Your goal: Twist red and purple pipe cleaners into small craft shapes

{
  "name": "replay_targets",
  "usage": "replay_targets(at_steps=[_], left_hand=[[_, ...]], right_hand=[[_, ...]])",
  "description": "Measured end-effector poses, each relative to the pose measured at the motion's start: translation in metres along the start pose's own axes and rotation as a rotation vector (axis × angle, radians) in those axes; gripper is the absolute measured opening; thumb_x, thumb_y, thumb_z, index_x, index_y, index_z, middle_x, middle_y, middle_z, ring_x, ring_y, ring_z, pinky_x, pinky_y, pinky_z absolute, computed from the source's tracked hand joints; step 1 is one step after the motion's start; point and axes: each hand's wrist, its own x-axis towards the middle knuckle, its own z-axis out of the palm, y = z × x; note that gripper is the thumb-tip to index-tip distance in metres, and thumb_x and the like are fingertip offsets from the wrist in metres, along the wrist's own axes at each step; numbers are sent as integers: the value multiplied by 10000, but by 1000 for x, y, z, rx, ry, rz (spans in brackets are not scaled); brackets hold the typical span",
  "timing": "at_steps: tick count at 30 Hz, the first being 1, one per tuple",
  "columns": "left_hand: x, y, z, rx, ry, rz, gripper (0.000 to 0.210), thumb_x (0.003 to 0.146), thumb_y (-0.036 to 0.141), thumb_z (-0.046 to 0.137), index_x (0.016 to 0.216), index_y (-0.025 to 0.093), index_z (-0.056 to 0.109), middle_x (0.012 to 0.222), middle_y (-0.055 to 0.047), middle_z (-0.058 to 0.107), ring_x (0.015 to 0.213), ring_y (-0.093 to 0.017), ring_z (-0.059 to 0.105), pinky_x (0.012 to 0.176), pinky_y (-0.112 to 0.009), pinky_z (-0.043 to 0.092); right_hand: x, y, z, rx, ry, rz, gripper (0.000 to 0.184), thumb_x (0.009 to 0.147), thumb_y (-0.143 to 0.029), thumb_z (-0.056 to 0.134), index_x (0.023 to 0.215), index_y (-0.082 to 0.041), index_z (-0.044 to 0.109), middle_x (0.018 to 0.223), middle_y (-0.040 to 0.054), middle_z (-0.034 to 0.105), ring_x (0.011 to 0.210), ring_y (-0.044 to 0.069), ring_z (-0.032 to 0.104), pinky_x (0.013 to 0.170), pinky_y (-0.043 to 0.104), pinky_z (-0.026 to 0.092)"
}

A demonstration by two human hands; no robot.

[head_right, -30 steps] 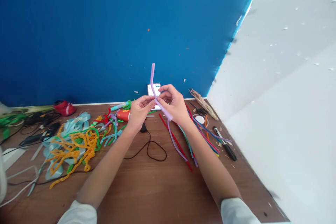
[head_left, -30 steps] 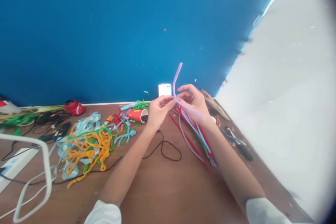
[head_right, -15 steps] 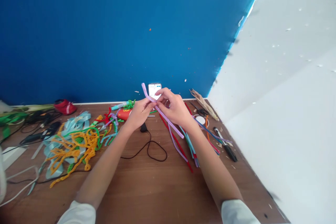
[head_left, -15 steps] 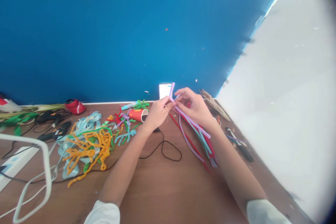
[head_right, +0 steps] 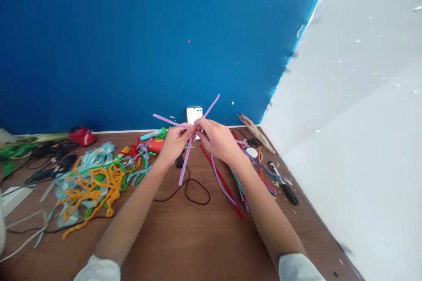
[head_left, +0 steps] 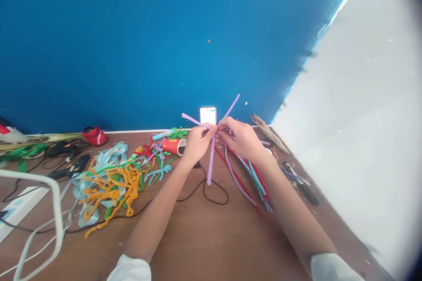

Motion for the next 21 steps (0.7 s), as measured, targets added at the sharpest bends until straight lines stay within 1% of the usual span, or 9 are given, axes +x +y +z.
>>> replay_targets(at_steps=[2, 5, 8, 10, 12, 16, 19, 21], left_hand=[[1, -2, 2, -170, 52, -78, 299, 831, 436, 654, 868, 142, 696, 700, -18, 635, 624, -128, 574, 561, -223, 446], [1, -1, 7, -349, 189, -145, 264, 784, 384, 713, 836, 127, 675, 702, -11, 629, 608, -100, 560, 560, -203, 450], [-1, 1, 12, -448, 274, -192, 275, 770, 372, 725, 843, 115, 661, 689, -6, 614, 609, -91, 553, 535, -185, 429], [-3, 1, 15, -507, 298, -215, 285, 757, 377, 736, 834, 115, 652, 667, 5, 593, 601, -85, 542, 514, -178, 406], [-4, 0, 18, -571, 315, -237, 300, 739, 387, 751, 805, 116, 641, 658, 11, 581, 594, -80, 535, 512, -177, 399], [-5, 1, 21, -678, 295, -257, 326, 696, 373, 791, 842, 120, 647, 722, 0, 625, 615, -75, 555, 546, -177, 409], [-7, 5, 24, -730, 291, -244, 310, 699, 356, 791, 865, 136, 649, 772, 0, 653, 640, -73, 570, 577, -176, 415], [-9, 6, 27, -750, 326, -240, 291, 708, 350, 785, 862, 143, 651, 774, 4, 656, 660, -74, 577, 599, -175, 417]], right_hand=[[0, -2, -2, -20, -15, -45, 173, 898, -135, 505, 1037, -212, 571, 971, 56, 667, 907, 204, 616, 778, 304, 443], [1, -6, -5, -21, -61, -141, 200, 900, -148, 519, 1075, -213, 591, 1096, 76, 644, 1042, 226, 585, 868, 334, 444], [2, -10, -2, -28, -65, -184, 178, 914, -251, 568, 1084, -205, 596, 1153, 90, 627, 1057, 239, 573, 879, 354, 447], [2, -11, 4, -79, -41, -170, 198, 913, -321, 592, 1064, -194, 601, 1114, 100, 635, 1012, 249, 576, 845, 364, 452], [3, -12, 9, -158, -11, -155, 217, 914, -349, 593, 1050, -180, 606, 1051, 108, 643, 961, 256, 574, 798, 366, 451], [2, -15, 16, -227, 32, -156, 222, 967, -336, 499, 1068, -172, 609, 1049, 110, 636, 938, 240, 566, 778, 349, 442], [1, -19, 19, -267, 91, -149, 224, 987, -313, 438, 1003, -174, 613, 1023, 109, 631, 913, 233, 555, 771, 344, 431], [1, -22, 22, -278, 137, -134, 219, 986, -286, 421, 946, -178, 607, 986, 109, 628, 882, 228, 546, 753, 344, 421]])
